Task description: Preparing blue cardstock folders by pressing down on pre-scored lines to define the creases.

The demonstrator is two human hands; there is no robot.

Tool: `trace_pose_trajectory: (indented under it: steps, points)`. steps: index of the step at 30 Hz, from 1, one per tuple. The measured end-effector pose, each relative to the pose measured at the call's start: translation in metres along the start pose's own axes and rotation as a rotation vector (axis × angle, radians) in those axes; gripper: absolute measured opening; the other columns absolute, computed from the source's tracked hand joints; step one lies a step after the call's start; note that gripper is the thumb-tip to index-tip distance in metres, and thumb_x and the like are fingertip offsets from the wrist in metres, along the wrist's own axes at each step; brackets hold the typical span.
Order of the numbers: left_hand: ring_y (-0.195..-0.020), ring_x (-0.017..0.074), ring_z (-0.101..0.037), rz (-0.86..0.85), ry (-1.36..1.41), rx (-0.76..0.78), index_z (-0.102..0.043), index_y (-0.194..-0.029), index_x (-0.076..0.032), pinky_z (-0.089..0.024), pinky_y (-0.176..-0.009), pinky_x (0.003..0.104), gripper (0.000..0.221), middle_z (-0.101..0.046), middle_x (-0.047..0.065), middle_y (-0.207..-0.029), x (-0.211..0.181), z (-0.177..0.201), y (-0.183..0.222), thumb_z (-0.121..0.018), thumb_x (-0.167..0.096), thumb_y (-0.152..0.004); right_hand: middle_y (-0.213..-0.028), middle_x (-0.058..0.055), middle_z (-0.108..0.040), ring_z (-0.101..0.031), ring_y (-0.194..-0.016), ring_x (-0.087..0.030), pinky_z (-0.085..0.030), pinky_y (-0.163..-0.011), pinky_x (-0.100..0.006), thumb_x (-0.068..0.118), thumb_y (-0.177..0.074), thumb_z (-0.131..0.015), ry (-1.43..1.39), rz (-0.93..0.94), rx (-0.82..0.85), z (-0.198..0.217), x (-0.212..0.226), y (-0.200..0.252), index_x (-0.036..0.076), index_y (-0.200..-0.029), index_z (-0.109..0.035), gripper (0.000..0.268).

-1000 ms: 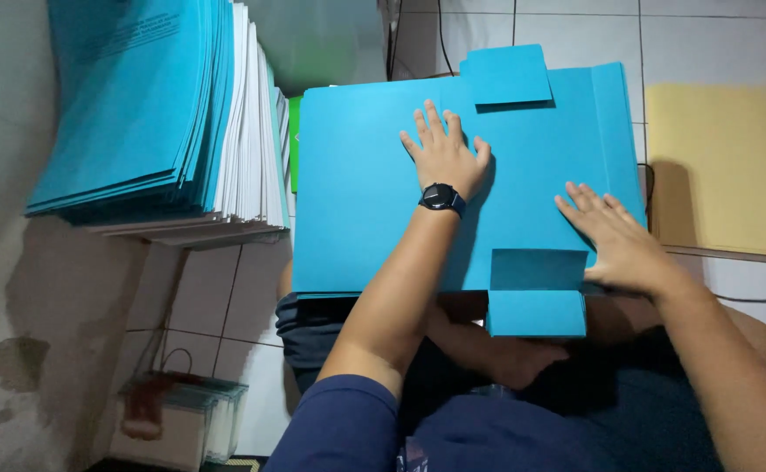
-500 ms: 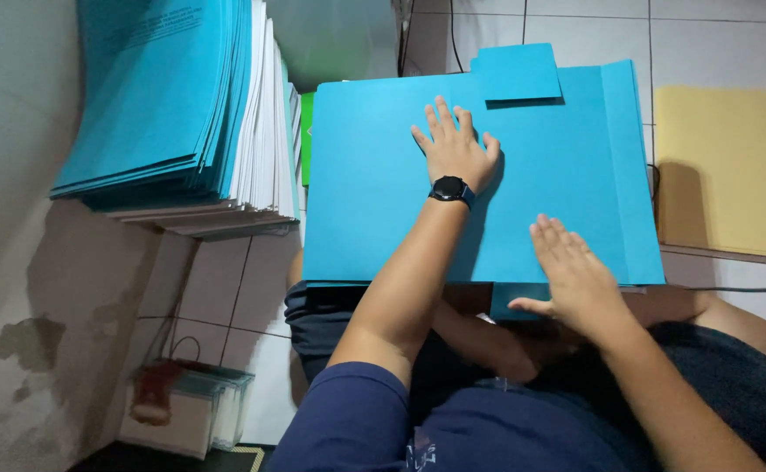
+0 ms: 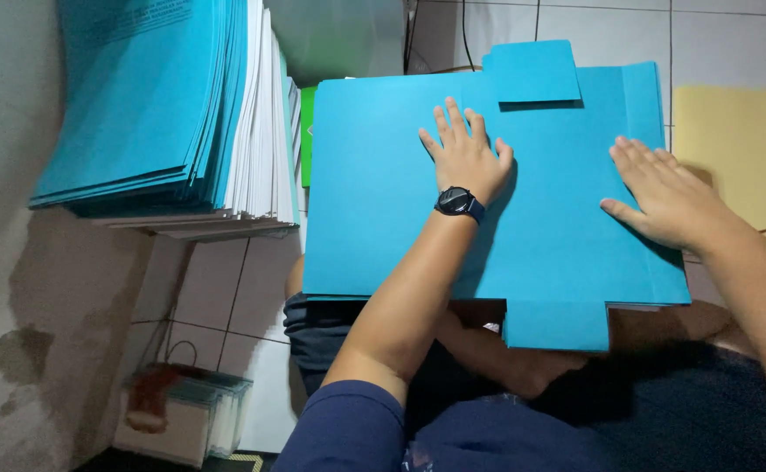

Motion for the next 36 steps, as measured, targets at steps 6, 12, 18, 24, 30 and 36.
trace_pose_trajectory:
  steps: [6, 12, 18, 24, 30, 36]
  points:
    - [-0.150, 0.0509, -0.030, 0.021, 0.001, -0.020, -0.053, -0.138, 0.001, -0.022, -0.117, 0.075, 0.069, -0.037, 0.033, -0.157, -0.001, 0.000, -0.001, -0.053, -0.042, -0.085, -0.161, -0.029, -0.036, -0.028, -0.151, -0.037, -0.017, -0.123, -0.049, 0.051, -0.101, -0.045, -0.111, 0.002, -0.215, 0.010, 0.019, -0.112, -0.009, -0.156, -0.036, 0.081]
    - [-0.149, 0.0523, -0.032, 0.019, 0.039, -0.036, -0.054, -0.135, 0.002, -0.024, -0.116, 0.076, 0.067, -0.040, 0.034, -0.155, -0.002, 0.008, -0.001, -0.055, -0.039, -0.082, -0.167, -0.032, -0.009, -0.001, -0.155, -0.036, -0.005, -0.124, -0.049, 0.045, -0.105, -0.042, -0.281, -0.173, -0.294, 0.023, 0.062, -0.161, -0.017, -0.159, -0.023, 0.084]
    - [-0.150, 0.0523, -0.032, 0.034, 0.043, -0.033, -0.055, -0.135, 0.002, -0.023, -0.117, 0.076, 0.067, -0.039, 0.034, -0.156, -0.004, 0.008, 0.002, -0.053, -0.038, -0.082, -0.148, -0.028, -0.051, -0.039, -0.143, -0.038, -0.016, -0.123, -0.050, 0.036, -0.113, -0.050, -0.135, -0.009, -0.518, 0.001, 0.052, -0.182, -0.010, -0.145, -0.050, 0.057]
    - [-0.150, 0.0516, -0.034, 0.040, 0.028, -0.093, -0.057, -0.134, 0.002, -0.026, -0.116, 0.076, 0.069, -0.040, 0.033, -0.156, -0.005, 0.005, -0.003, -0.055, -0.041, -0.080, -0.136, -0.031, -0.063, -0.037, -0.149, -0.040, -0.017, -0.124, -0.048, 0.037, -0.112, -0.055, -0.050, 0.037, -0.603, 0.002, 0.083, -0.219, -0.010, -0.127, -0.059, 0.049]
    - [-0.152, 0.0500, -0.028, 0.041, 0.044, 0.002, -0.055, -0.138, 0.002, -0.021, -0.118, 0.074, 0.070, -0.035, 0.033, -0.159, -0.004, 0.006, -0.003, -0.051, -0.042, -0.083, -0.159, -0.029, -0.042, -0.012, -0.156, -0.037, -0.008, -0.123, -0.050, 0.041, -0.114, -0.045, -0.174, -0.116, -0.479, 0.005, 0.038, -0.186, -0.013, -0.144, -0.052, 0.063]
    - [-0.152, 0.0482, -0.028, 0.040, 0.022, 0.053, -0.054, -0.138, -0.001, -0.021, -0.117, 0.073, 0.068, -0.035, 0.031, -0.159, -0.002, 0.006, -0.003, -0.049, -0.044, -0.085, -0.167, -0.031, -0.022, -0.014, -0.155, -0.036, -0.012, -0.122, -0.047, 0.044, -0.109, -0.033, -0.179, -0.280, -0.314, 0.020, 0.023, -0.092, -0.016, -0.159, -0.029, 0.078]
Point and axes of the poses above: each hand's wrist, its own y-axis away from the middle knuckle, its own z-axis out of the back of the hand, x = y × z, the point moved 1 cm from there along -y, towards the middle knuckle
